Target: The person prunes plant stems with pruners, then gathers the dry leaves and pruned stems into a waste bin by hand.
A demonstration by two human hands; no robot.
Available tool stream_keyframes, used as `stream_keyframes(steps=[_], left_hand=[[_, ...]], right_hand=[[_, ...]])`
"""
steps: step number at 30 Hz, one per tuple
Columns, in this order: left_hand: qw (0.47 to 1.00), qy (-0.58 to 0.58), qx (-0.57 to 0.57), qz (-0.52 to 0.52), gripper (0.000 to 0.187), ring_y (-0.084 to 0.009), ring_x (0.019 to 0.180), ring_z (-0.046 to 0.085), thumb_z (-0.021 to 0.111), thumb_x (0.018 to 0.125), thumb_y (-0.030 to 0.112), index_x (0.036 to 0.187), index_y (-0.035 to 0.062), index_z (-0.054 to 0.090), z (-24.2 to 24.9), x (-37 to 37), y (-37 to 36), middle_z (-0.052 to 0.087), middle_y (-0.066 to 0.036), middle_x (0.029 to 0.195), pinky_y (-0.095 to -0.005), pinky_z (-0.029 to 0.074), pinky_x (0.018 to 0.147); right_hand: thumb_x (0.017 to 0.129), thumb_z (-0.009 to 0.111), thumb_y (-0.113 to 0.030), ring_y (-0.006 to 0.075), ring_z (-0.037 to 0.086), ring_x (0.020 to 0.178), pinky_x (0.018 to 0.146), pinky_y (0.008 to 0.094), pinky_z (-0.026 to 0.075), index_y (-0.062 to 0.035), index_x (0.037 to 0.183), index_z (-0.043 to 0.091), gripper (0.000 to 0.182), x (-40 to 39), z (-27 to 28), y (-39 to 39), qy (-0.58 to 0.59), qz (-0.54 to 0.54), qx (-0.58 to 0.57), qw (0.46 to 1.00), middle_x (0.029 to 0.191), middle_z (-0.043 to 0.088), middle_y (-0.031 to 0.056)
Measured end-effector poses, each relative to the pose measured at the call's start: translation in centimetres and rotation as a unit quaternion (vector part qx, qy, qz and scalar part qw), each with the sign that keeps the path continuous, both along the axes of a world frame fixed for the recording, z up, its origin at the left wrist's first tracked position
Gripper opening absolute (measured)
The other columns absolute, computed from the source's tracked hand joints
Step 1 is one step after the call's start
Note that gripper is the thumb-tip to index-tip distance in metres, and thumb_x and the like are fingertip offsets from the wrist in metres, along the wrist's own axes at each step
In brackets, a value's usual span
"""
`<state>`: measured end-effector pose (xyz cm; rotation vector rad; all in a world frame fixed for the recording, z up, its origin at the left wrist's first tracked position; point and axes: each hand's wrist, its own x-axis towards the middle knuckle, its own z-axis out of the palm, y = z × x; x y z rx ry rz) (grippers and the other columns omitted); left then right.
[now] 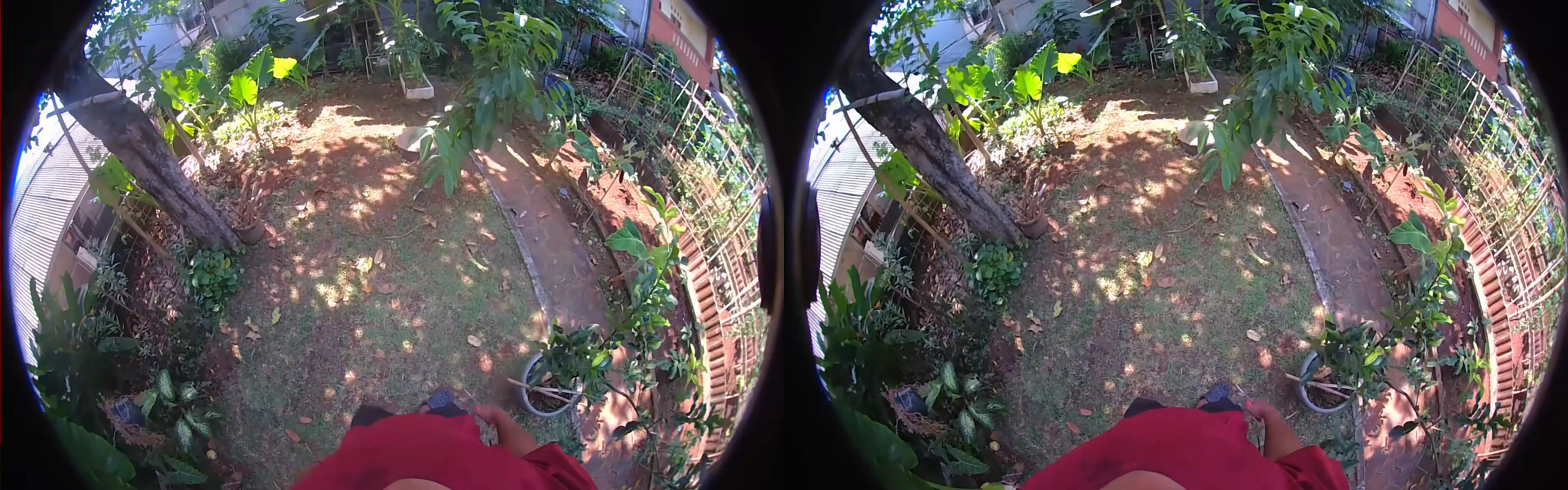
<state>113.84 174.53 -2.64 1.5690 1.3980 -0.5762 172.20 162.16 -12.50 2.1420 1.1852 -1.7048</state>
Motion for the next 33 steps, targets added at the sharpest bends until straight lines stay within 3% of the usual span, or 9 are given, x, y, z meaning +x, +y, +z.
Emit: stream_keyframes(steps=[2,12,16,18,20,22,25,27,33], left_hand=[[1.000,-0.001,-0.007,0.021,0.040,-0.0311,0.101,0.067,0.054,0.087,0.038,0.114,0.0114,0.068,0.1,1.6,2.4,0.070,-0.014,0.108,-0.0403,0.051,0.087],[0.998,-0.001,-0.028,-0.064,0.040,-0.0329,0.101,0.067,0.059,0.084,0.032,0.118,0.0115,0.066,-4.5,7.0,24.3,0.070,-0.014,0.108,-0.0416,0.053,0.086],[0.954,0.034,0.065,-0.289,0.042,-0.0336,0.101,0.066,0.061,0.083,0.030,0.120,0.0115,0.064,-6.1,7.8,42.5,0.070,-0.014,0.107,-0.0421,0.054,0.086],[0.939,0.062,0.092,-0.326,0.030,-0.0351,0.100,0.065,0.060,0.083,0.026,0.106,0.0103,0.069,-9.2,8.1,52.3,0.070,-0.015,0.104,-0.0466,0.051,0.085],[0.969,0.017,0.139,-0.203,0.036,-0.0340,0.099,0.067,0.044,0.091,0.028,0.099,0.0067,0.073,-7.6,10.4,62.4,0.069,-0.019,0.107,-0.0451,0.052,0.085],[0.973,-0.107,0.131,0.156,0.034,-0.0326,0.098,0.067,0.047,0.093,0.030,0.100,0.0065,0.071,-4.2,13.9,70.5,0.069,-0.018,0.106,-0.0419,0.052,0.087],[0.945,-0.201,0.142,0.213,0.033,-0.0324,0.101,0.065,0.051,0.094,0.032,0.106,0.0064,0.068,-0.1,17.0,80.8,0.069,-0.017,0.109,-0.0394,0.050,0.089],[0.932,-0.230,0.155,0.235,0.022,-0.0154,0.080,0.064,0.057,0.095,0.023,0.108,0.0087,0.067,-3.1,17.5,86.6,0.069,-0.007,0.093,-0.0330,0.052,0.072],[0.980,-0.050,0.067,0.179,0.028,-0.0263,0.090,0.064,0.054,0.091,0.028,0.101,0.0062,0.069,-2.4,18.4,96.6,0.068,-0.013,0.096,-0.0393,0.051,0.080]], right_hand=[[0.089,0.051,-0.044,0.0289,0.066,0.065,0.061,0.0432,0.049,-0.0035,0.082,0.068,0.044,2.9,8.7,9.5,-0.083,-0.102,0.064,0.989,0.068,0.064,0.0191],[0.080,0.068,-0.037,0.0213,0.057,0.051,0.047,0.0376,0.044,-0.0036,0.084,0.057,0.035,12.0,10.5,38.8,-0.127,-0.193,0.182,0.956,0.065,0.059,0.0084],[0.083,0.066,-0.040,0.0186,0.057,0.056,0.051,0.0352,0.045,-0.0049,0.096,0.064,0.037,10.4,5.1,40.1,-0.090,-0.189,0.126,0.970,0.072,0.060,0.0073],[0.082,0.061,-0.051,0.0297,0.068,0.079,0.074,0.0411,0.052,-0.0012,0.089,0.066,0.050,8.1,4.9,39.5,-0.045,-0.183,-0.083,0.978,0.080,0.068,0.0188],[0.084,0.058,-0.049,0.0277,0.066,0.076,0.071,0.0403,0.051,-0.0017,0.091,0.066,0.049,7.5,5.7,40.7,-0.025,-0.182,-0.137,0.973,0.080,0.067,0.0174],[0.087,0.056,-0.048,0.0257,0.065,0.074,0.069,0.0395,0.051,-0.0022,0.092,0.066,0.047,7.5,5.8,43.6,-0.018,-0.194,-0.114,0.974,0.079,0.066,0.0160],[0.091,0.052,-0.045,0.0226,0.062,0.070,0.065,0.0383,0.050,-0.0030,0.095,0.066,0.045,7.9,4.6,48.6,-0.016,-0.215,-0.076,0.974,0.078,0.064,0.0139],[0.093,0.049,-0.044,0.0206,0.061,0.067,0.062,0.0375,0.049,-0.0035,0.096,0.066,0.044,8.1,2.2,52.1,-0.003,-0.212,-0.036,0.977,0.078,0.063,0.0124],[0.100,0.041,-0.040,0.0166,0.058,0.062,0.058,0.0359,0.048,-0.0041,0.101,0.066,0.043,12.4,-6.9,68.7,0.029,-0.160,0.057,0.985,0.076,0.062,0.0100]])
